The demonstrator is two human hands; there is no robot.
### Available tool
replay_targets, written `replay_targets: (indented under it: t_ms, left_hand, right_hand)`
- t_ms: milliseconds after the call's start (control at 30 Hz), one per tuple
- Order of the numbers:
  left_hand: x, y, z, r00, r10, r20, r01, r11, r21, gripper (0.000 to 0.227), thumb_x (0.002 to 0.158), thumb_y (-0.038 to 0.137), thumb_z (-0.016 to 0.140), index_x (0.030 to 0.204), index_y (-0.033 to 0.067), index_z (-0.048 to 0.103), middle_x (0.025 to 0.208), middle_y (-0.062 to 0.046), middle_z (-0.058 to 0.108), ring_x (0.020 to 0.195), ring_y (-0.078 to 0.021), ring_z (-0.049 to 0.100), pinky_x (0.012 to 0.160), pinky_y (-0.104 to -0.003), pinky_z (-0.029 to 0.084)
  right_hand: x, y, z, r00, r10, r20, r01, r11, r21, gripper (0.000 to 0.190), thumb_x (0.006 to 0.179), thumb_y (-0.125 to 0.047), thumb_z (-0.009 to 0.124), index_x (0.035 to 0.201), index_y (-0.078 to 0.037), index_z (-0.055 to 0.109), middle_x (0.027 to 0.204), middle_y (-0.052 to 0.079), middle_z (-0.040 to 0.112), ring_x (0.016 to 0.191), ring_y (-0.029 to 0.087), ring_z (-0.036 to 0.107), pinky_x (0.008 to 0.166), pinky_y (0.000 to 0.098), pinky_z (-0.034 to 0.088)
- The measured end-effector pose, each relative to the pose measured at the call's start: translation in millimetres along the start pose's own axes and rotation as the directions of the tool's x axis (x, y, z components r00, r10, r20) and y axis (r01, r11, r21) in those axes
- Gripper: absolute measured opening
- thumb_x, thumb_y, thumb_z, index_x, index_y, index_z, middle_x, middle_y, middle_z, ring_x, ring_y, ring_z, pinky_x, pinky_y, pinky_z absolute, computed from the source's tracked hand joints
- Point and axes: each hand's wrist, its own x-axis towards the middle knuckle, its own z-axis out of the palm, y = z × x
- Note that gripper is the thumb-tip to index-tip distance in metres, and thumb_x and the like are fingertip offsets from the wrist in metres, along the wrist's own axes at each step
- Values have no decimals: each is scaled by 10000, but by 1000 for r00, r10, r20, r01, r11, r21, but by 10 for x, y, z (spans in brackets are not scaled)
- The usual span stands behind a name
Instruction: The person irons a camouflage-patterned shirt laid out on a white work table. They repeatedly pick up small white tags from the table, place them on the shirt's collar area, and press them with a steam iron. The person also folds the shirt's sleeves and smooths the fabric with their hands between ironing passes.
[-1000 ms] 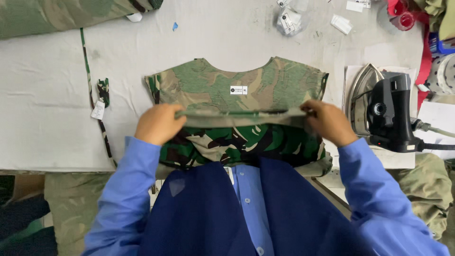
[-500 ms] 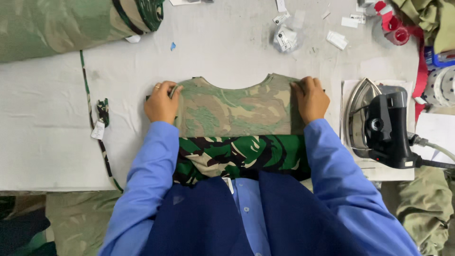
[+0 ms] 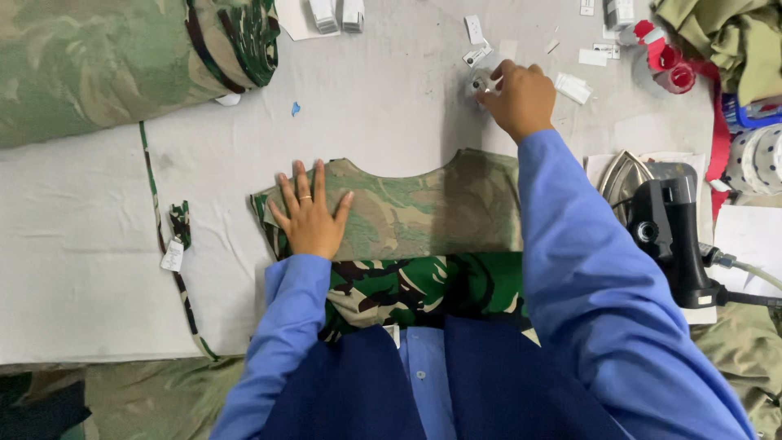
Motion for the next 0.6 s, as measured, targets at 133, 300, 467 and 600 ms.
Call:
replay_targets:
  t_ms: [133,300,467,600]
  left_hand:
    - [14,-12,38,1000,-15,11,15,1000,3,762,932,715,273,1567,335,96,1640,5,37,1497,-329,24,1109,-671,84]
    - [-9,-9,90,997,23,-75,-18,998,62,761,950,711,277,1574,301,132,1636,-46,82,1488,-359,73,1108,-675,126]
    - [-195,225,-46,942,319,-106,-332,931,-153,613,964,490,460,1485,183,359,1512,-146,324,1397,-370,288,1088,-602,228]
    - [-340,548,-57,939,327,-102,-299,638,-709,563,909,452,667,1417,268,508,1264,-28,569,1151,-290,601,928,-408,520]
  right_hand:
    - [171,193,182,994,-65,90,74,993,-97,156,813,-335,758,853,-206,679,791,-3,697,786,297,627,718,416,375]
    - [-217,10,-257,996,-87,-32,91,978,187,133,854,-230,755,918,-149,672,880,10,685,774,235,617,570,388,414]
    - [-874,-483,-550,968,-243,67,211,927,311,211,837,-233,799,974,-134,672,896,58,736,812,241,702,674,393,530]
    - [-1414,-1064,-851,867,-423,265,244,822,515,213,785,-154,771,940,-74,648,787,145,726,763,339,715,651,444,559]
